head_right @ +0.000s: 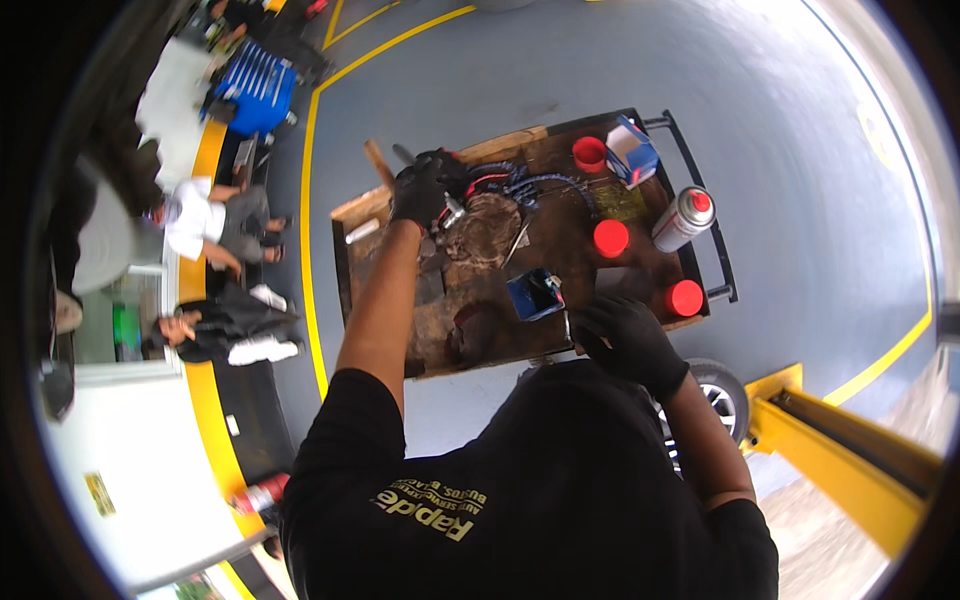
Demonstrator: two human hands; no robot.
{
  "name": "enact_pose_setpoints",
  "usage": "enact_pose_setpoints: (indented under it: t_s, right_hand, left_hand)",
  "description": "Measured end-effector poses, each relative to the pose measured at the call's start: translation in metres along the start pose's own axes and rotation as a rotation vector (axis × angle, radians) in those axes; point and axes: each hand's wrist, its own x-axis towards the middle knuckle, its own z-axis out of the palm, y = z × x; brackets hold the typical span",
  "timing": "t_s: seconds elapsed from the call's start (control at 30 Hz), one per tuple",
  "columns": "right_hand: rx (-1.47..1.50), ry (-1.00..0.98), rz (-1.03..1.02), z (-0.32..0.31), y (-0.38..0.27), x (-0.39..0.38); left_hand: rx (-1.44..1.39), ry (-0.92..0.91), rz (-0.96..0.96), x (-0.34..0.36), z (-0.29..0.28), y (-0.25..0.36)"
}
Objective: The person applies lubricant to brake pads and installs them into the brake caliper on a lifted vehicle. They use a small brush to spread the lubricant and then place the pads into the caliper assembly.
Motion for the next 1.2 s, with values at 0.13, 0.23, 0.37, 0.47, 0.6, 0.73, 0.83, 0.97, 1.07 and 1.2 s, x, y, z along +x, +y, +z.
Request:
enact_pose_setpoints:
  t_s: [0.13, 0.23, 0.37, 0.47, 0.6, 0.73, 0.83, 0.97, 1.07, 1.2]
  right_hand:
    - [-0.033, 0.212, 0.298, 0.005, -0.015, -0.052]
    - [0.078, 0.323, 0.58, 0.023, -0.02, -0.107]
    - [0.025, 0.382, 0.736, 0.053, -0.024, -0.152]
    - [-0.002, 0.346, 0.67, 0.05, -0.024, -0.148]
    - [0.025, 0.402, 0.674, 0.047, -0.02, -0.139]
    - [0.059, 0.387, 0.576, 0.034, -0.012, -0.119]
    - [0.369, 0.35, 0.529, 0.023, -0.006, -0.079]
    - [1.137, 0.452, 0.323, 0.032, -0.028, 0.032]
    - [1.746, 0.293, 0.296, 0.047, 0.016, 0.083]
    - [2.139, 0.159, 0.17, 0.028, 0.039, 0.096]
  left_hand:
    - [0.413, -0.239, 0.402, 0.054, 0.002, -0.005]
    - [0.413, -0.385, 0.374, 0.077, -0.002, 0.001]
    - [0.359, -0.328, 0.306, 0.084, -0.009, 0.014]
    - [0.342, -0.266, 0.337, 0.084, 0.022, -0.024]
    - [0.132, -0.123, 0.147, 0.08, -0.023, -0.021]
    - [-0.247, 0.002, -0.068, 0.059, -0.095, -0.023]
    - [-0.902, 0.21, -0.036, 0.017, -0.115, -0.008]
    - [-1.557, 0.053, 0.115, -0.071, -0.134, 0.139]
    - [-0.942, 0.156, 0.603, -0.137, -0.138, 0.246]
    - [-1.069, 0.112, 0.374, -0.176, -0.137, 0.247]
